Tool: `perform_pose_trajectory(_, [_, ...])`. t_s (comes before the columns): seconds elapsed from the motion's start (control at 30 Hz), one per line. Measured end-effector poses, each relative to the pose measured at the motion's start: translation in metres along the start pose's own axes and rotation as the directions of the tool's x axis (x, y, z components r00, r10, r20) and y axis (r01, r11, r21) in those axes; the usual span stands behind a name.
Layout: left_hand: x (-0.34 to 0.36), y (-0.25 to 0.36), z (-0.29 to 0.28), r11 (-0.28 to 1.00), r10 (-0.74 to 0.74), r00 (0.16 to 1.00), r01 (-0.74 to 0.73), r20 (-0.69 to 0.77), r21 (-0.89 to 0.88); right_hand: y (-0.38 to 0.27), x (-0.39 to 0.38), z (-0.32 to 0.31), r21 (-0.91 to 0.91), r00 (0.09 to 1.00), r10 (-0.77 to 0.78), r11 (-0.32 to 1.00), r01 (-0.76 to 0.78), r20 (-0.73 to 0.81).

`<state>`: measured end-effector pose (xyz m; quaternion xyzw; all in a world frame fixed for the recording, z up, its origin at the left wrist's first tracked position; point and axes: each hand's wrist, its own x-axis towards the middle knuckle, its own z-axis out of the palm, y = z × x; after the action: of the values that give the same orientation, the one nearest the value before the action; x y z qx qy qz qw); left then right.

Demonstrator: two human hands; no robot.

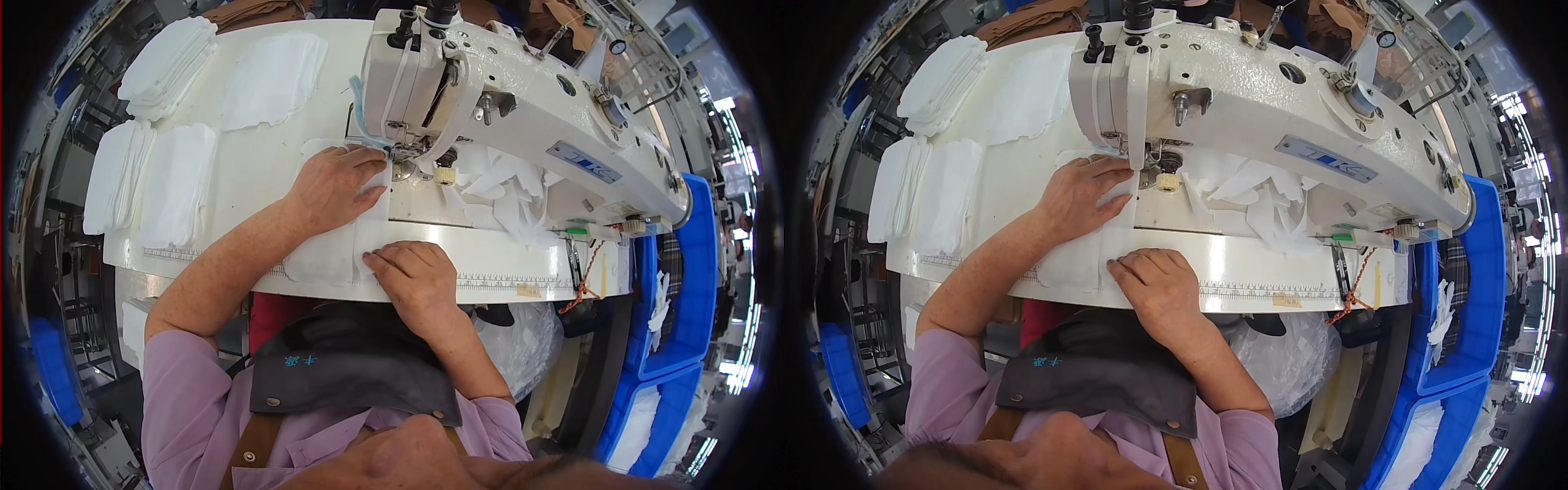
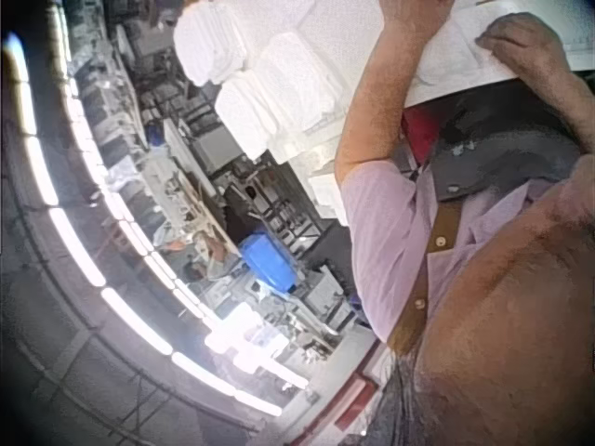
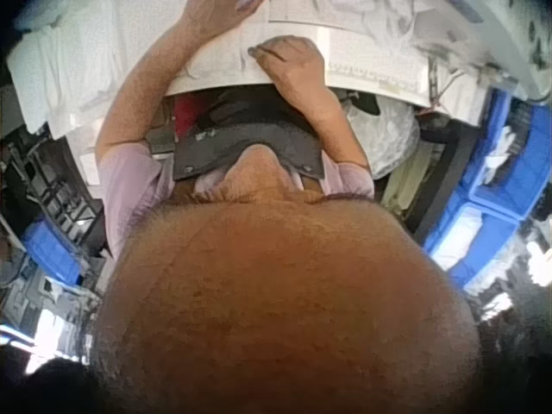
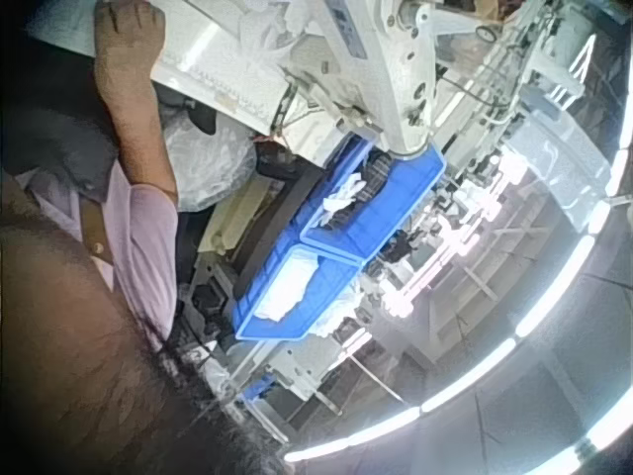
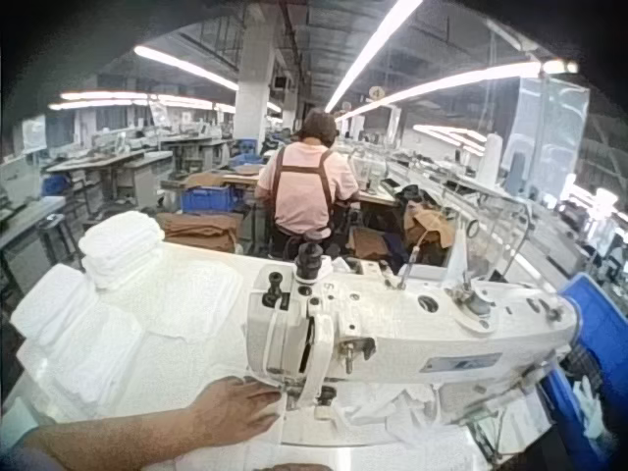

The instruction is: The person aligns white fabric pieces, stitches them together using a sewing machine, trims threads with snips, and stacks the sewn pieces onto the table.

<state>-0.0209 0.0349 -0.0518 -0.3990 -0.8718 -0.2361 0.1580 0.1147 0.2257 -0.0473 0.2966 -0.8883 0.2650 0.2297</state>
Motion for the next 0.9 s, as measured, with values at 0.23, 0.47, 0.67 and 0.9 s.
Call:
perform_pose_trajectory(0.23, [0.002, -0.001, 0.004, 1.000, 0.008, 0.999, -0.009, -0.051, -0.020, 0.000, -0.001, 0.001, -0.007, 0.999, 0.044, 0.999, -0.044, -0.006])
perform_pose_trajectory(0.47, [0.000, -0.005, 0.003, 1.000, 0.003, 0.999, -0.003, -0.041, -0.014, 0.000, -0.002, 0.003, 0.007, 0.999, 0.044, 0.999, -0.044, -0.001])
perform_pose_trajectory(0.67, [-0.007, 0.001, -0.014, 0.996, 0.059, 0.997, -0.056, 0.045, -0.075, 0.001, -0.001, 0.006, 0.028, 0.997, 0.059, 0.998, -0.058, -0.059])
perform_pose_trajectory(0.9, [-0.044, 0.053, -0.044, 0.964, 0.097, 0.959, -0.025, 0.265, -0.264, 0.000, -0.004, 0.000, 0.127, 0.992, 0.117, 0.986, -0.109, -0.052])
